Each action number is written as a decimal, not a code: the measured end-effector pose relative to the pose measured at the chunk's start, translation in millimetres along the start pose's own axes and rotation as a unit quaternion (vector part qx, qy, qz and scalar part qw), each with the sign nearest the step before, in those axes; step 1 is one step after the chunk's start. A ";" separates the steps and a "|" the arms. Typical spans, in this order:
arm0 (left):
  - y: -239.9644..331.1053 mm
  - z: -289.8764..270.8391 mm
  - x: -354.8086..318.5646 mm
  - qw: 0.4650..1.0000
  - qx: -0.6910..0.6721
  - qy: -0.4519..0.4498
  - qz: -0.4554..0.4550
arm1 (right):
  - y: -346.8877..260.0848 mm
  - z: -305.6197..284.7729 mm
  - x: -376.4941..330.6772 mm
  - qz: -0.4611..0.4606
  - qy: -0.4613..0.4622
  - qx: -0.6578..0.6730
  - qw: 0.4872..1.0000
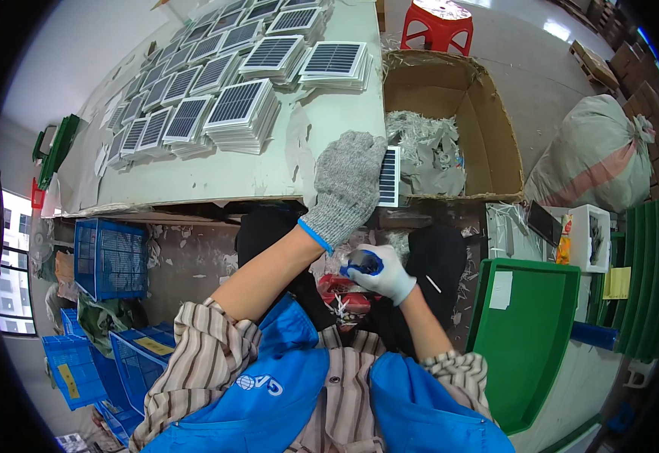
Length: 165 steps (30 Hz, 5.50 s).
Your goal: Inspect and clean the edges of small solar panels using a handheld tool and gloves before sorting them.
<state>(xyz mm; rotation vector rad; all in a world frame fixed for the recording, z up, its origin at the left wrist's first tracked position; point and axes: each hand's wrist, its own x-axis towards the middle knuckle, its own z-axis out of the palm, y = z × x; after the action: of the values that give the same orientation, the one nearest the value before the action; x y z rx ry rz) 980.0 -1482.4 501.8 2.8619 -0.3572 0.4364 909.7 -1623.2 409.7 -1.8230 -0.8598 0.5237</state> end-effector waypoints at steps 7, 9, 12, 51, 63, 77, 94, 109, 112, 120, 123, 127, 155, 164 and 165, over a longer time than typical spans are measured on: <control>6.5 -6.8 -3.1 0.998 0.029 0.048 0.005 | 43.8 17.9 71.3 -0.062 0.544 0.173 0.819; 24.3 -0.2 6.7 0.999 0.017 0.018 0.022 | 118.7 -10.9 95.5 -0.109 0.474 0.529 0.695; -0.1 3.9 2.8 0.991 0.032 0.113 0.059 | 73.4 -28.8 127.2 0.015 0.296 0.747 0.595; 15.9 -5.0 7.4 0.994 -0.045 0.080 0.053 | 51.6 -66.6 113.3 0.186 0.497 0.493 0.689; -73.7 -75.2 114.0 0.997 0.035 -0.006 0.071 | -27.7 -126.6 -51.8 0.131 0.423 0.255 0.860; -122.3 -95.1 138.0 0.981 0.102 0.040 0.159 | 59.3 -200.9 -277.9 0.575 0.361 0.072 0.730; -68.9 -52.5 -9.1 0.960 0.152 0.114 0.207 | 40.9 -117.1 -194.0 0.214 0.581 -0.079 0.781; -19.2 -35.1 -28.5 0.953 0.098 0.116 0.263 | -1.5 -49.7 -25.5 0.089 0.444 0.308 0.837; 5.4 -45.2 -19.0 0.985 0.018 0.018 0.171 | 20.6 -42.0 -0.3 0.109 0.415 0.336 0.839; 4.3 -11.4 6.6 0.993 -0.021 0.091 0.075 | 48.9 -48.0 53.2 -0.011 0.405 0.185 0.895; 5.1 -13.0 6.5 0.994 -0.048 0.082 0.061 | 39.1 -60.9 56.7 -0.048 0.289 0.166 0.942; -0.3 -9.1 4.1 0.991 -0.075 0.084 0.069 | 29.2 -18.4 30.4 0.013 0.228 0.350 0.908; -1.7 -34.3 -7.2 0.999 0.004 0.044 0.029 | 23.1 -41.4 17.4 0.092 0.252 0.301 0.915; 15.1 -10.0 7.0 0.996 -0.011 0.069 0.055 | 27.8 -38.4 35.2 0.018 0.383 0.248 0.890; 16.7 -10.2 8.1 0.997 0.004 0.057 0.051 | 24.2 -35.2 32.9 0.018 0.382 0.247 0.890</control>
<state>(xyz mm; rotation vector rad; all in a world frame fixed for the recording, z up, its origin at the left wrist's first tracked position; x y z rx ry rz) 980.2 -1497.2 516.9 2.8198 -0.4824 0.6175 963.1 -1625.4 402.4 -1.3833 -0.1231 0.0044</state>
